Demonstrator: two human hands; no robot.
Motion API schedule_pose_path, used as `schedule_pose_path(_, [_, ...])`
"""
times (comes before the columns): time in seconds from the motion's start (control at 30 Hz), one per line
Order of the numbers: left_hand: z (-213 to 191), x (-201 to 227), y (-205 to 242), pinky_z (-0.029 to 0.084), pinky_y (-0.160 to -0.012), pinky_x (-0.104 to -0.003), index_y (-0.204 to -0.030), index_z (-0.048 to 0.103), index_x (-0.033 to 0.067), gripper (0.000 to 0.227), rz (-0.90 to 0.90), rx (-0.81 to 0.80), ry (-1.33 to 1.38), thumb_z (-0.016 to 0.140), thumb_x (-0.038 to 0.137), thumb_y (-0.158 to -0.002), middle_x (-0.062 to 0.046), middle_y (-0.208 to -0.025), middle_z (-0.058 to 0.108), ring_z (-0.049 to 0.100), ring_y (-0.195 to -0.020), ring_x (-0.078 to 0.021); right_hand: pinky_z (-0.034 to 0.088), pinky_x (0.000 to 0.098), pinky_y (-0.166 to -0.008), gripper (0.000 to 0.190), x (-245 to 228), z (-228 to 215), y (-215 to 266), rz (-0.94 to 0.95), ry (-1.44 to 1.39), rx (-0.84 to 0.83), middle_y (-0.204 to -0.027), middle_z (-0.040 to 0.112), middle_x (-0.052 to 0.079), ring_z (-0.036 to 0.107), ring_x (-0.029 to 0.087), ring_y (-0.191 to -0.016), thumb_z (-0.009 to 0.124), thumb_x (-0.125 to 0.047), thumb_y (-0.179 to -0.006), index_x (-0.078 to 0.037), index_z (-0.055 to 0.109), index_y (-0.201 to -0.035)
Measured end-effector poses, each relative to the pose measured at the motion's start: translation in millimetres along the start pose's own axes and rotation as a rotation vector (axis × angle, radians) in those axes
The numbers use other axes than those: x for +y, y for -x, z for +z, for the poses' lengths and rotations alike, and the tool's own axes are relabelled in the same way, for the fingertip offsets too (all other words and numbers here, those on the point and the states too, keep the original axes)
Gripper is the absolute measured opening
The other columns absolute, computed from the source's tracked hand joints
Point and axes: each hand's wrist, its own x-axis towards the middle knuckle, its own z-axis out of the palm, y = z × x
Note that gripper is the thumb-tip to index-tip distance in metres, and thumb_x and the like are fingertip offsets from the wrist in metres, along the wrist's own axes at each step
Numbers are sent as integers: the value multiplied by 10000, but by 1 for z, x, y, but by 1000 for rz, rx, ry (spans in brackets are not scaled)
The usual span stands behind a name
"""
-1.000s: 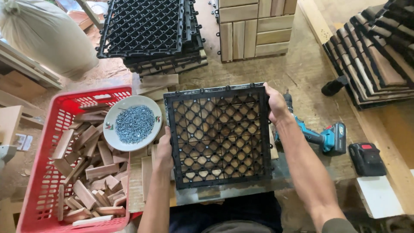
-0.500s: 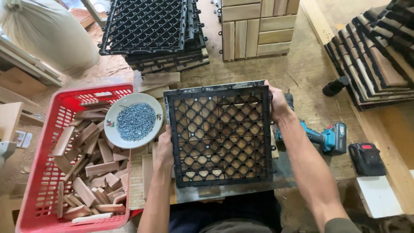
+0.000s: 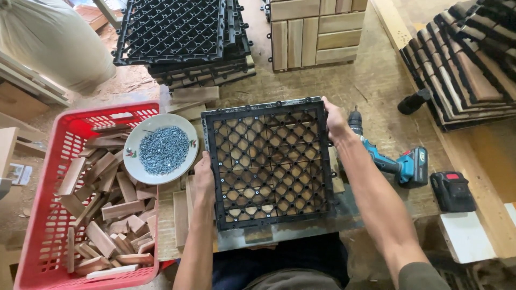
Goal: Assembling wooden deck tiles by fastening wooden slats to a plastic grid base using a power drill and screws.
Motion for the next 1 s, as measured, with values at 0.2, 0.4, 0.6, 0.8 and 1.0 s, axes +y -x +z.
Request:
schedule_pose_path(0.2, [0,57,35,423,-439,-268,-633,482,209,621,17,8,-60,331,580,-1108,29,-477,432,435,-374,-112,486,237,-351,474,32,-19,-61,70,57,-37,-536,522,62,622,182,-425,594,-501,-1010,-156,640,-688])
schedule_pose_path(0.4, [19,79,57,229,-1220,-566,-1483,452,-58,607,366,-10,-269,455,393,-1077,-334,-1533,328,289,-1448,-519,599,322,-772,493,65,-20,-80,-10,231,-5,-884,643,94,692,208,-834,533,-557,-1042,-133,773,-964])
schedule_pose_path(0.6, [27,79,76,160,-1222,-603,-1519,418,-38,778,636,-94,-609,685,419,-949,-347,-1568,344,295,-1459,-516,466,424,-1062,458,2,-69,-19,-628,962,-178,-1287,656,204,603,361,-1235,646,-298,-1014,-11,649,-1371])
schedule_pose_path(0.8, [-26,87,91,329,-1164,-558,-1436,505,-60,505,599,157,-979,597,171,-997,-320,-1477,465,442,-1375,-459,486,512,-1098,1021,-2,-183,57,-413,1874,-196,-1454,507,176,547,399,-1334,767,-271,-642,-116,409,-1585])
schedule_pose_path(1.0, [-124,-24,-98,539,-802,-461,-1016,712,175,176,635,349,-1525,733,318,-916,-69,-985,669,644,-972,-333,472,547,-1034,1104,20,-173,72,-401,1930,-41,-1456,425,206,503,455,-1260,681,-31,-676,-95,202,-1668])
